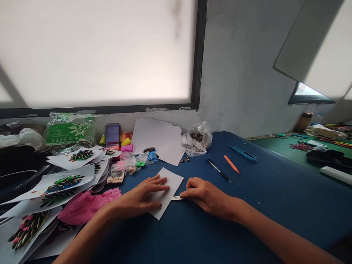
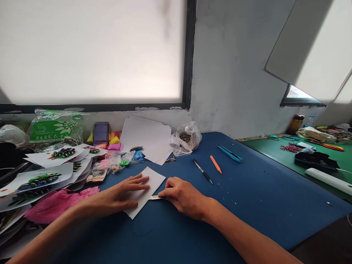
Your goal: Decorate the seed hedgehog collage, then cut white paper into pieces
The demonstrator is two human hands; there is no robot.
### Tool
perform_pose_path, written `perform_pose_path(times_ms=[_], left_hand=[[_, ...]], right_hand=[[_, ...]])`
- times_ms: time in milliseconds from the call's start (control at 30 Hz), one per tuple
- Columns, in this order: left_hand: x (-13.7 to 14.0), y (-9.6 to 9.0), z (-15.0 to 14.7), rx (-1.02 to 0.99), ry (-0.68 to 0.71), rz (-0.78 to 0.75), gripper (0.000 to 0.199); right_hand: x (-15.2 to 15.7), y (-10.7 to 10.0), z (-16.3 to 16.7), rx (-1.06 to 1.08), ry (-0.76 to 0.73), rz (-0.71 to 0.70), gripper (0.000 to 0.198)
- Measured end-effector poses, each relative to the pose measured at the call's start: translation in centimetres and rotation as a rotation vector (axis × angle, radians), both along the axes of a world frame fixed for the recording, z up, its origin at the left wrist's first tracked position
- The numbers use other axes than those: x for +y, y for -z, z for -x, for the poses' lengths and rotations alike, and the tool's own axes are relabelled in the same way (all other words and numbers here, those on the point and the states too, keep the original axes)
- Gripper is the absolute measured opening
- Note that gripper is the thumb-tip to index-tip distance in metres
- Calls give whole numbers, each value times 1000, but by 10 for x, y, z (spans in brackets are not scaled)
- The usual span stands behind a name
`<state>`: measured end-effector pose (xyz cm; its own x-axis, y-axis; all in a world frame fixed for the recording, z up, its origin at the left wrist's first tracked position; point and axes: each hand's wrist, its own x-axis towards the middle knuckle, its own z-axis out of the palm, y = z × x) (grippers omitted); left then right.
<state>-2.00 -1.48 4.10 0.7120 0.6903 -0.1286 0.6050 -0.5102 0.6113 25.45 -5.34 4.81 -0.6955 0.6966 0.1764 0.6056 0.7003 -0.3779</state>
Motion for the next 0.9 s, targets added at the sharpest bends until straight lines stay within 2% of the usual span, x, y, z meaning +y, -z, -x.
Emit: perform_pose_path(times_ms=[233, 500, 900], left_hand=[[2, -5, 4, 45, 63, 46, 56], [7, -10, 5, 77, 110, 96, 67], [4, -17, 4, 75, 92, 127, 69]], right_hand=[[-4, -1, 3, 19, -33, 69, 29], [-4, 1, 5, 13, -39, 77, 30], [-5, 0, 7, -3, -53, 64, 30]])
